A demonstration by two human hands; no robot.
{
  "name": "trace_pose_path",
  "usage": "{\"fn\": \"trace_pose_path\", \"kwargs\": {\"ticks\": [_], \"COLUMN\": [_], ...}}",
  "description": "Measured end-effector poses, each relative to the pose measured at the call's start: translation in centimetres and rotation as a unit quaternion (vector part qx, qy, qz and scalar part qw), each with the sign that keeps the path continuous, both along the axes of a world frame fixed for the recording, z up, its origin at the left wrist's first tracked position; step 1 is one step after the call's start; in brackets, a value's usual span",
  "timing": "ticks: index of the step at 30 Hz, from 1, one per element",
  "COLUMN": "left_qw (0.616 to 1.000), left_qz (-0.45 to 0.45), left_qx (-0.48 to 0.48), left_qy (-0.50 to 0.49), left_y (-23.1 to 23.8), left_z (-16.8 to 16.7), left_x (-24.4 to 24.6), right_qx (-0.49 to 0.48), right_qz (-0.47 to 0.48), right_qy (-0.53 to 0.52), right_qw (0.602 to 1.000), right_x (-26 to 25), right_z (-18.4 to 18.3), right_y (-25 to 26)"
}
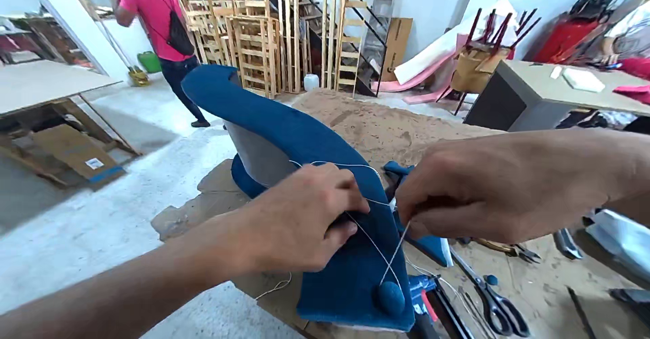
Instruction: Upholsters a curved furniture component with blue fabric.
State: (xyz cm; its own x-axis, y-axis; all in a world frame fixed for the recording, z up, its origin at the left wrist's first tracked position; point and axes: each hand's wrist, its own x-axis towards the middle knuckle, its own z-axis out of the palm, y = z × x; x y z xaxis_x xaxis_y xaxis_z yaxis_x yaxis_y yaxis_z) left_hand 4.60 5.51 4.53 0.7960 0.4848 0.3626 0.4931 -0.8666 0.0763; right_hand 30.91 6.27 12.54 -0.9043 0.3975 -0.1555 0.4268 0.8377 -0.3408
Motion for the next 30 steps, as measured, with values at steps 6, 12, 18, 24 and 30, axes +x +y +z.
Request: {"fn": "trace_pose_path", "kwargs": {"ticks": [6,12,18,24,30], "left_qw": [0.992,0.996,0.995,0.982,0.976], "left_qz": [-0.017,0.035,-0.003,-0.044,0.099], "left_qx": [0.088,-0.014,0.004,0.088,-0.165], "left_qy": [0.088,0.078,0.098,0.160,0.104], "left_y": [-1.2,-2.0,-0.5,-1.1,-2.1], "left_z": [0.9,2.1,1.8,1.2,3.9], "left_x": [1.8,1.5,0.9,1.9,2.1], "right_qx": [0.040,0.136,0.137,0.114,0.130], "right_qz": [-0.013,-0.036,-0.031,-0.065,-0.068], "right_qy": [0.094,0.248,0.266,0.296,0.350], "right_qw": [0.995,0.958,0.954,0.946,0.925], "right_x": [0.5,0.5,1.3,1.1,0.8], "right_z": [-1.0,-4.7,-6.0,-6.7,-7.8], "right_y": [0.6,-0.1,-0.1,-0.8,-1.3]}}
